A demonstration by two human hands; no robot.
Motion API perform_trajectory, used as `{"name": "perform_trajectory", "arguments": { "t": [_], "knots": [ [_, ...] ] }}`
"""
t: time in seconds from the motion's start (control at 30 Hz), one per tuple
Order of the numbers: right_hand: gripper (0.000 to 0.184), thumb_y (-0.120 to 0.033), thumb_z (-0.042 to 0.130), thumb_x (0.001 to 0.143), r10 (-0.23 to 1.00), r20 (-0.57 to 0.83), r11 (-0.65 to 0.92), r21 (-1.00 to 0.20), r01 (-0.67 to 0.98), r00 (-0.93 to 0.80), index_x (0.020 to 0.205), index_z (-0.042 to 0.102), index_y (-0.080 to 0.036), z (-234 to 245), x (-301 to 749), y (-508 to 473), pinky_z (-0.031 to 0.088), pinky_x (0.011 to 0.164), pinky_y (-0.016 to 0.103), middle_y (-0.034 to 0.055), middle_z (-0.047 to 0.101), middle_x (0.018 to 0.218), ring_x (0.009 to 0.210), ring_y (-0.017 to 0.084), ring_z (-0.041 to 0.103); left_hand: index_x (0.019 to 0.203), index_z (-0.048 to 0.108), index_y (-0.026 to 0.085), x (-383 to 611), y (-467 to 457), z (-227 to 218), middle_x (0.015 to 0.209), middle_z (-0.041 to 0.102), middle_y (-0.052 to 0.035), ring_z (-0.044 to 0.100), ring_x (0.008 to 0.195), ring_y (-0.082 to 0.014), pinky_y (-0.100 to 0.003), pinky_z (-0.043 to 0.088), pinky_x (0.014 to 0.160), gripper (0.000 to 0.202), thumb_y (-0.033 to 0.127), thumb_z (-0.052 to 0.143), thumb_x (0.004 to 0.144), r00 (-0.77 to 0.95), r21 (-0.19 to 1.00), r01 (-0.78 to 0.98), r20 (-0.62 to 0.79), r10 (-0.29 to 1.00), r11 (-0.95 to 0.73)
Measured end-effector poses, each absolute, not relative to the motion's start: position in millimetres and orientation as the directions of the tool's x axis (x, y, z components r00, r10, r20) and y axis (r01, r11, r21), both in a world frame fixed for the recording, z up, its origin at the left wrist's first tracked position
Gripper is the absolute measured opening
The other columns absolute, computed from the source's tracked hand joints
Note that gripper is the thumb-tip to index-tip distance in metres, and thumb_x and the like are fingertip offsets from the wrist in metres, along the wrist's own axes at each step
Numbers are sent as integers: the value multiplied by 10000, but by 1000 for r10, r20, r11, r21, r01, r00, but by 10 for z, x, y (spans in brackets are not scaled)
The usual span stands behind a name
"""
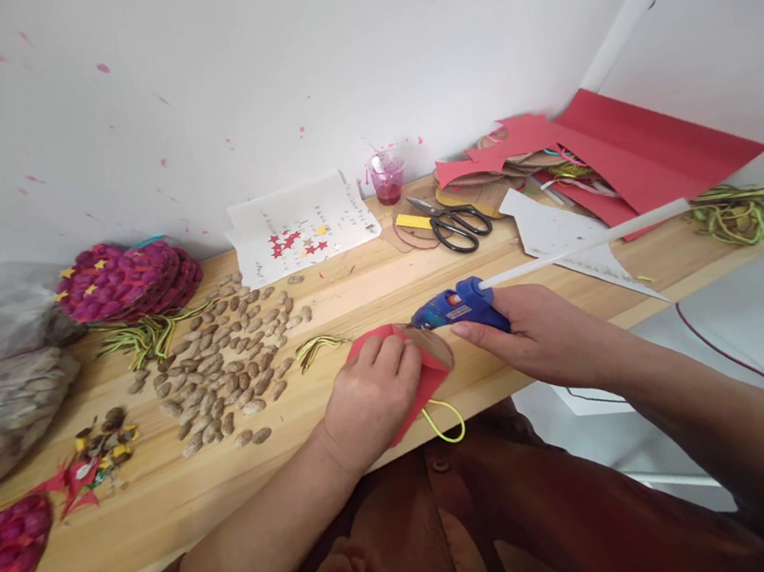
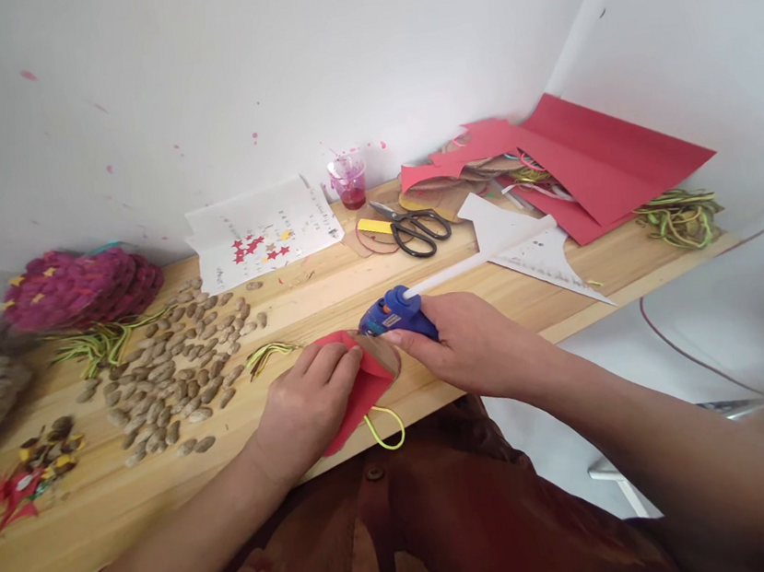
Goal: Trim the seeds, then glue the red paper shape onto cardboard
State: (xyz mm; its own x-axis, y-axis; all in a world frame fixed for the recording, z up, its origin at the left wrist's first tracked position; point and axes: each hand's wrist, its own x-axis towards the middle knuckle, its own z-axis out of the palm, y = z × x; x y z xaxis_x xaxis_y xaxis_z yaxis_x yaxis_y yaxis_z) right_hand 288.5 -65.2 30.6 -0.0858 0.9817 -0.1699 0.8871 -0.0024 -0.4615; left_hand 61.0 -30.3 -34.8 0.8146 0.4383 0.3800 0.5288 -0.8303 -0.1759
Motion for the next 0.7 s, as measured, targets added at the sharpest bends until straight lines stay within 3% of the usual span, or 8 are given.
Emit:
{"name": "perform_trajectory", "arguments": {
  "t": [0.3, 0.7],
  "knots": [
    [411, -561, 419, 942, 979, -200, -48, -439, 897, -45, 743, 531, -219, 352, 2954, -759, 335, 592, 305, 33, 635, 706, 641, 174, 523, 1023, 603, 135, 614, -309, -345, 897, 650, -77, 609, 810, -229, -329, 535, 681, 101, 150, 570, 928, 819, -178, 537, 344, 460, -824],
    [427, -570, 430, 932, 982, -191, -75, -412, 908, -6, 685, 485, -227, 383, 2994, -869, 337, 556, 306, 32, 617, 659, 596, 169, 517, 1038, 610, 116, 628, -300, -353, 895, 661, -85, 621, 811, -243, -338, 545, 668, 143, 122, 598, 896, 812, -184, 541, 366, 454, -820]
  ]
}}
